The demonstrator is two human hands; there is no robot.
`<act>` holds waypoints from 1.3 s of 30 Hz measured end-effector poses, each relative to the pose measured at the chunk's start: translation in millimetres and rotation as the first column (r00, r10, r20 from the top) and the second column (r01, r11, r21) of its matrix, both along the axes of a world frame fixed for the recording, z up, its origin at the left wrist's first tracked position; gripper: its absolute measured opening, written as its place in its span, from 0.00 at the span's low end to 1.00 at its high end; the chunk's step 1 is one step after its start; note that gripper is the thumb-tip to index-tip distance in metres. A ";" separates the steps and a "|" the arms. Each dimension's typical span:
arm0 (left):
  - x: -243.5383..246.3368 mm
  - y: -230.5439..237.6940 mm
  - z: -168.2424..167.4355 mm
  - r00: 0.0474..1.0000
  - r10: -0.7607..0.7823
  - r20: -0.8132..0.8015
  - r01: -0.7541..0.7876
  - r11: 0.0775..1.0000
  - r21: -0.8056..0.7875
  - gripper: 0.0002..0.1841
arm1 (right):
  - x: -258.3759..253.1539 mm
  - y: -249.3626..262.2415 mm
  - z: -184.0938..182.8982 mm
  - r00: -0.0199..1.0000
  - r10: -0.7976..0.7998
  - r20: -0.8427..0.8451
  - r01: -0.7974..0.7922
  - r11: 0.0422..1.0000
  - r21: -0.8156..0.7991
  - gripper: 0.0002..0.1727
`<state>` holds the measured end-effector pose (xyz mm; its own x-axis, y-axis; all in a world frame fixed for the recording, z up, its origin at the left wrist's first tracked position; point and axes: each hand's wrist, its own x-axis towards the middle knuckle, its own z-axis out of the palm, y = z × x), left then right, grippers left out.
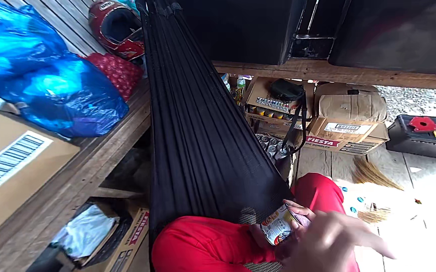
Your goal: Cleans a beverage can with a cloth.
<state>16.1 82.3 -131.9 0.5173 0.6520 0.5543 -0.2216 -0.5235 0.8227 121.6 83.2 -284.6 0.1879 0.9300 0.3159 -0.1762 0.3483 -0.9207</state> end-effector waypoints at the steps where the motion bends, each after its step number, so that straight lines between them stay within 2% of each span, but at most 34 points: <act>1: -17.1 5.0 -21.8 0.959 0.202 -0.199 -0.193 0.979 0.065 0.26 | -16.1 -1.6 8.6 0.997 -0.057 -0.049 0.055 0.998 -0.033 0.08; 2: -34.9 8.2 -45.9 0.872 0.325 -0.365 -0.307 0.945 0.109 0.25 | -23.8 -11.6 15.6 0.997 -0.053 -0.050 0.048 0.993 -0.110 0.09; 4: -75.1 6.7 -86.9 0.745 0.369 -0.555 -0.398 0.914 0.073 0.33 | -42.3 -24.9 21.8 0.998 -0.030 -0.061 0.017 0.980 -0.199 0.14; 6: -115.9 -2.9 -107.5 0.745 0.274 -0.608 -0.403 0.911 -0.084 0.42 | -67.2 -31.7 16.8 0.995 -0.015 -0.104 -0.007 0.978 -0.210 0.15; 9: -160.4 -16.6 -111.7 0.798 0.111 -0.592 -0.349 0.886 -0.305 0.52 | -98.3 -40.0 -2.0 0.995 0.068 -0.073 -0.080 0.982 -0.173 0.13; 11: -178.3 -19.9 -110.6 0.787 0.086 -0.611 -0.361 0.867 -0.343 0.53 | -113.1 -44.5 -2.6 0.990 0.130 -0.051 -0.137 0.975 -0.175 0.15; 14: -189.2 -18.4 -107.9 0.758 0.097 -0.646 -0.413 0.837 -0.359 0.46 | -118.2 -44.3 -0.8 0.973 0.232 0.025 -0.225 0.961 -0.161 0.21; 17: -177.4 -13.7 -113.2 0.760 0.107 -0.642 -0.415 0.839 -0.352 0.41 | -100.7 -35.8 0.1 0.949 0.292 0.117 -0.277 0.953 -0.125 0.19; 22: -119.6 -7.5 -133.1 0.836 0.171 -0.522 -0.410 0.827 -0.384 0.39 | -44.2 -17.7 -2.5 0.934 0.266 0.239 -0.257 0.964 -0.066 0.15; 25: -77.5 0.2 -140.0 0.843 0.212 -0.494 -0.427 0.823 -0.376 0.39 | -4.6 -7.2 -2.5 0.926 0.168 0.338 -0.165 0.985 -0.038 0.12; 29: -25.7 11.4 -141.2 0.839 0.263 -0.477 -0.438 0.846 -0.305 0.37 | 49.7 9.0 5.9 0.827 0.010 0.562 -0.045 0.998 0.048 0.10; 32: 6.2 16.9 -140.7 0.844 0.265 -0.467 -0.432 0.851 -0.298 0.37 | 79.7 15.4 16.7 0.792 -0.022 0.610 -0.011 0.999 0.050 0.06; 35: 22.0 22.2 -139.2 0.828 0.265 -0.494 -0.442 0.850 -0.285 0.38 | 93.5 18.0 27.0 0.780 -0.029 0.625 -0.012 0.998 0.061 0.05; 39: 13.8 26.0 -136.8 0.774 0.263 -0.576 -0.462 0.856 -0.230 0.38 | 86.9 12.5 36.2 0.709 -0.033 0.704 -0.077 0.989 0.125 0.06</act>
<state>29.9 108.3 -268.7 0.3388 0.9408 -0.0131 0.4270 -0.1413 0.8932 208.5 95.7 -248.4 -0.1599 0.8686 0.4690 0.4934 0.4818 -0.7242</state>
